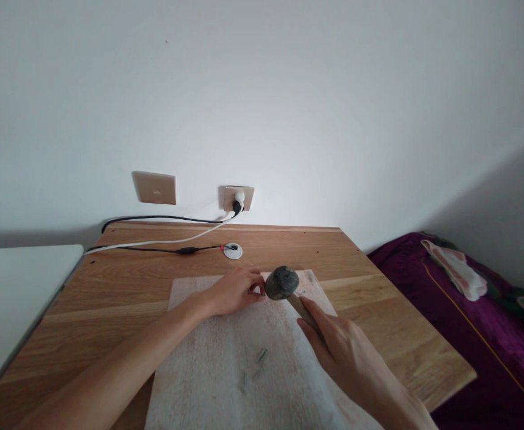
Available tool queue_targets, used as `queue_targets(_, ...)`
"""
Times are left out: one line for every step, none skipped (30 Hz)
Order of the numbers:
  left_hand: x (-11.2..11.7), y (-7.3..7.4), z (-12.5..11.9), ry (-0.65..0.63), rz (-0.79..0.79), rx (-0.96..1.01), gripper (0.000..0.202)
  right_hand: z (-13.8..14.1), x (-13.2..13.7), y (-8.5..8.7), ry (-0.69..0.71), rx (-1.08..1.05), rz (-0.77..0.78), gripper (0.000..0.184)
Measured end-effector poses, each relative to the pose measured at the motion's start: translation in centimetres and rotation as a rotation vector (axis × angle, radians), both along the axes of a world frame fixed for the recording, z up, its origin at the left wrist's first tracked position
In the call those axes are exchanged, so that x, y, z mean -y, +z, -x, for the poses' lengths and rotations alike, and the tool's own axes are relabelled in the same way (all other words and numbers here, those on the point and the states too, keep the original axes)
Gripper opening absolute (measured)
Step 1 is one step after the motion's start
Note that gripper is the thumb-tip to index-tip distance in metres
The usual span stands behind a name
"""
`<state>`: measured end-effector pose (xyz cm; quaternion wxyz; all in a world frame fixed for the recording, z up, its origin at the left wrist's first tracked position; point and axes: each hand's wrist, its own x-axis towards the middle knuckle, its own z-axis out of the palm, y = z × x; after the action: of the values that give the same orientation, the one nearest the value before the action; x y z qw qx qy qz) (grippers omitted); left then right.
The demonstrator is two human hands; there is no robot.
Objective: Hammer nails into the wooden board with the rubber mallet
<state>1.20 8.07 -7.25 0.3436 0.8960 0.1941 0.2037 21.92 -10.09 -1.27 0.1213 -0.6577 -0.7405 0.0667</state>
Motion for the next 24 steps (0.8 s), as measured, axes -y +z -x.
queue_targets(0.02, -0.03, -0.01, 0.007, -0.008, 0.001, 0.006, -0.02, 0.04, 0.0, 0.0, 0.001, -0.004, 0.04)
queue_targets(0.04, -0.05, 0.0, 0.019, -0.01, 0.001, 0.006, -0.03, 0.07, 0.01, -0.002, 0.003, -0.006, 0.041)
queue_targets(0.05, -0.07, 0.01, 0.034, -0.008, 0.001, 0.006, -0.03, 0.1, 0.04, -0.006, 0.006, -0.007, 0.041)
queue_targets(0.05, -0.08, 0.02, 0.047, -0.003, 0.001, 0.007, -0.03, 0.12, 0.08, -0.01, 0.01, -0.007, 0.041)
queue_targets(0.04, -0.1, 0.03, 0.058, 0.002, 0.0, 0.007, -0.02, 0.15, 0.11, -0.012, 0.013, -0.006, 0.041)
queue_targets(0.02, -0.12, 0.04, 0.062, 0.008, -0.002, 0.007, -0.01, 0.16, 0.14, -0.014, 0.016, -0.005, 0.041)
queue_targets(0.0, -0.13, 0.05, 0.063, 0.015, -0.005, 0.007, 0.0, 0.18, 0.16, -0.013, 0.016, -0.006, 0.04)
queue_targets(-0.03, -0.14, 0.06, 0.061, 0.023, -0.007, 0.008, 0.02, 0.18, 0.16, -0.011, 0.014, -0.007, 0.04)
queue_targets(-0.04, -0.14, 0.06, 0.06, 0.03, -0.009, 0.009, 0.03, 0.18, 0.16, -0.009, 0.01, -0.009, 0.039)
queue_targets(-0.05, -0.13, 0.06, 0.059, 0.035, -0.007, 0.009, 0.04, 0.16, 0.15, -0.007, 0.003, -0.007, 0.039)
queue_targets(-0.06, -0.11, 0.06, 0.056, 0.039, -0.004, 0.009, 0.05, 0.14, 0.14, -0.009, -0.005, 0.001, 0.039)
queue_targets(-0.06, -0.09, 0.05, 0.05, 0.039, -0.001, 0.008, 0.05, 0.11, 0.13, -0.012, -0.014, 0.012, 0.038)
queue_targets(-0.06, -0.07, 0.05, 0.045, 0.037, 0.002, 0.007, 0.06, 0.09, 0.11, -0.015, -0.02, 0.026, 0.038)
queue_targets(-0.07, -0.06, 0.03, 0.04, 0.033, 0.004, 0.005, 0.05, 0.07, 0.09, -0.017, -0.023, 0.04, 0.039)
queue_targets(-0.09, -0.07, 0.02, 0.035, 0.031, 0.004, 0.004, 0.04, 0.07, 0.07, -0.018, -0.022, 0.047, 0.04)
queue_targets(-0.12, -0.09, 0.0, 0.031, 0.028, 0.004, 0.004, 0.04, 0.07, 0.04, -0.019, -0.019, 0.051, 0.041)
queue_targets(-0.15, -0.13, -0.02, 0.026, 0.026, 0.006, 0.004, 0.03, 0.09, 0.02, -0.02, -0.015, 0.051, 0.042)
queue_targets(-0.19, -0.18, -0.03, 0.021, 0.024, 0.01, 0.004, 0.04, 0.11, -0.01, -0.021, -0.013, 0.053, 0.042)
queue_targets(-0.23, -0.23, -0.04, 0.014, 0.023, 0.014, 0.004, 0.05, 0.13, -0.02, -0.023, -0.016, 0.058, 0.042)
queue_targets(-0.26, -0.28, -0.04, 0.006, 0.023, 0.018, 0.005, 0.07, 0.15, -0.02, -0.026, -0.019, 0.062, 0.041)
queue_targets(-0.28, -0.29, -0.03, 0.002, 0.023, 0.022, 0.004, 0.09, 0.15, -0.01, -0.027, -0.023, 0.064, 0.04)
queue_targets(-0.28, -0.28, -0.02, 0.001, 0.022, 0.025, 0.004, 0.11, 0.14, 0.03, -0.026, -0.025, 0.063, 0.039)
queue_targets(-0.27, -0.22, 0.01, 0.0, 0.023, 0.024, 0.004, 0.13, 0.12, 0.08, -0.023, -0.026, 0.057, 0.038)
queue_targets(-0.24, -0.12, 0.03, -0.001, 0.025, 0.022, 0.004, 0.13, 0.09, 0.13, -0.018, -0.026, 0.047, 0.038)
